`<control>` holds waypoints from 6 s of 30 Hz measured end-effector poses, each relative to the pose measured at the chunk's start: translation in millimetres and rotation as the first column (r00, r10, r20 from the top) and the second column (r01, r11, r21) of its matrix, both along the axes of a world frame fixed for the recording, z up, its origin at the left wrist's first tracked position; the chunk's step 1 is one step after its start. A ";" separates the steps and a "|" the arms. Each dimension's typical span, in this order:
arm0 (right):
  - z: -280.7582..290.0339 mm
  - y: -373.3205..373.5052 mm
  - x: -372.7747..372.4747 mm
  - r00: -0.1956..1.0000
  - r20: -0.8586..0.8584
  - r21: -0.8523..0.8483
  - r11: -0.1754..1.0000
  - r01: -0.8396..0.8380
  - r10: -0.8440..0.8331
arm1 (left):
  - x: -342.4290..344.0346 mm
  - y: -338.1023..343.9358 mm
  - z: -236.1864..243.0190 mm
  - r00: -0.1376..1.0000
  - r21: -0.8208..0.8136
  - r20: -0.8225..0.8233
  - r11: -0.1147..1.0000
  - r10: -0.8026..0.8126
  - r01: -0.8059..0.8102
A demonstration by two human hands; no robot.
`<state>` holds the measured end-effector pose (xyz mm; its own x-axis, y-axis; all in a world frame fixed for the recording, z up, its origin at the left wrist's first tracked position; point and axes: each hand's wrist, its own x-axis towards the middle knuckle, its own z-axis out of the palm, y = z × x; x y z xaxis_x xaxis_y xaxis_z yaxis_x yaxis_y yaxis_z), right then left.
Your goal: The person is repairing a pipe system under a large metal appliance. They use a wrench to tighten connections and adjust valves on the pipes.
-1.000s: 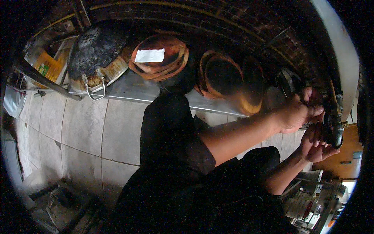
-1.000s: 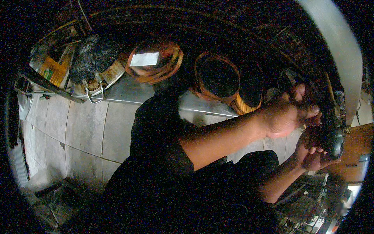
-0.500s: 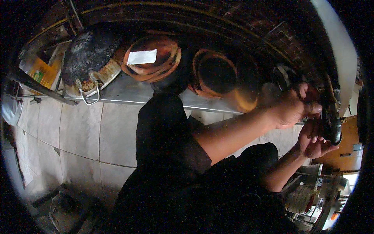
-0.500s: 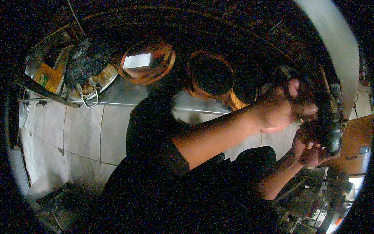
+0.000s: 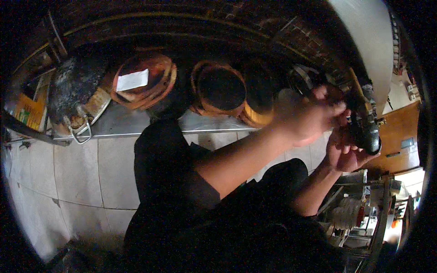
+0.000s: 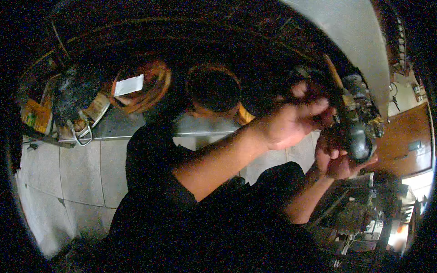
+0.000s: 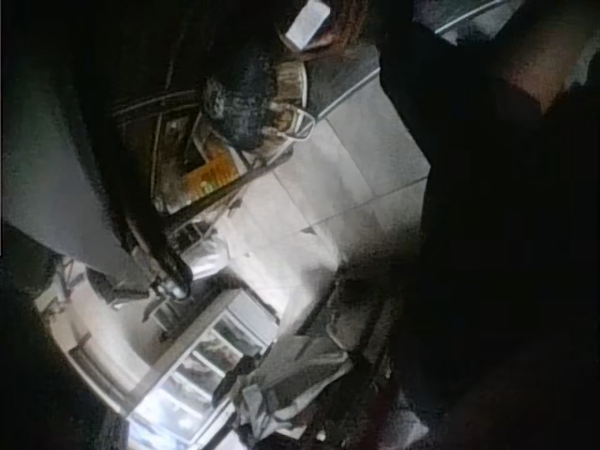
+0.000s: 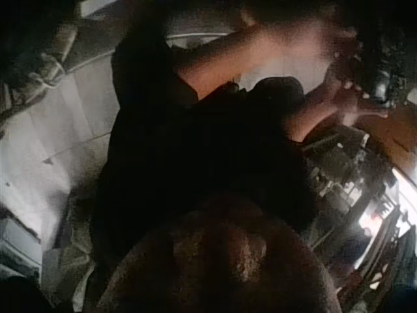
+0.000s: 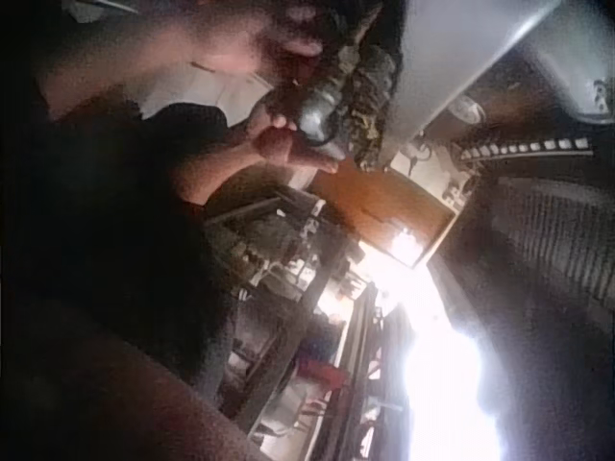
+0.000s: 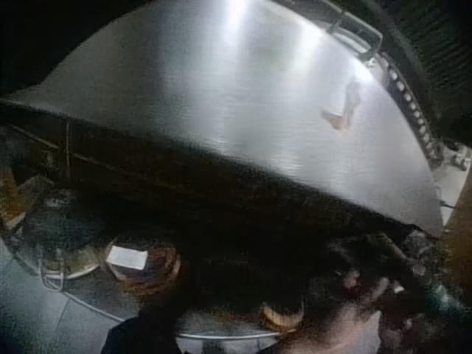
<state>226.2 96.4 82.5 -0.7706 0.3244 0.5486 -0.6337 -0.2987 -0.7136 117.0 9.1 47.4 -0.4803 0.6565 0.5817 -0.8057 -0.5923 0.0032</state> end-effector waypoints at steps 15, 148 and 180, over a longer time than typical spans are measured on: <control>1.6 -1.6 2.3 1.000 0.003 -0.007 1.000 -0.008 0.008 | -1.3 -3.6 1.9 0.999 -0.067 -0.020 0.997 0.032 -0.033; -20.8 5.6 11.0 0.998 -0.033 -0.115 0.992 -0.058 0.054 | -62.8 90.9 -251.1 0.978 -0.947 -0.184 0.248 0.100 -0.204; -23.9 -0.1 -3.7 0.960 -0.271 -0.145 0.983 -0.115 0.073 | -35.3 -38.5 -0.1 0.644 -0.141 -0.677 0.796 0.356 -0.588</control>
<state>222.5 96.3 58.6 -0.6366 0.3561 0.6840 -0.7564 -0.4612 -0.4639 81.7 -29.4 47.2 -0.4111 0.6362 0.6529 -0.1689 -0.7570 0.6313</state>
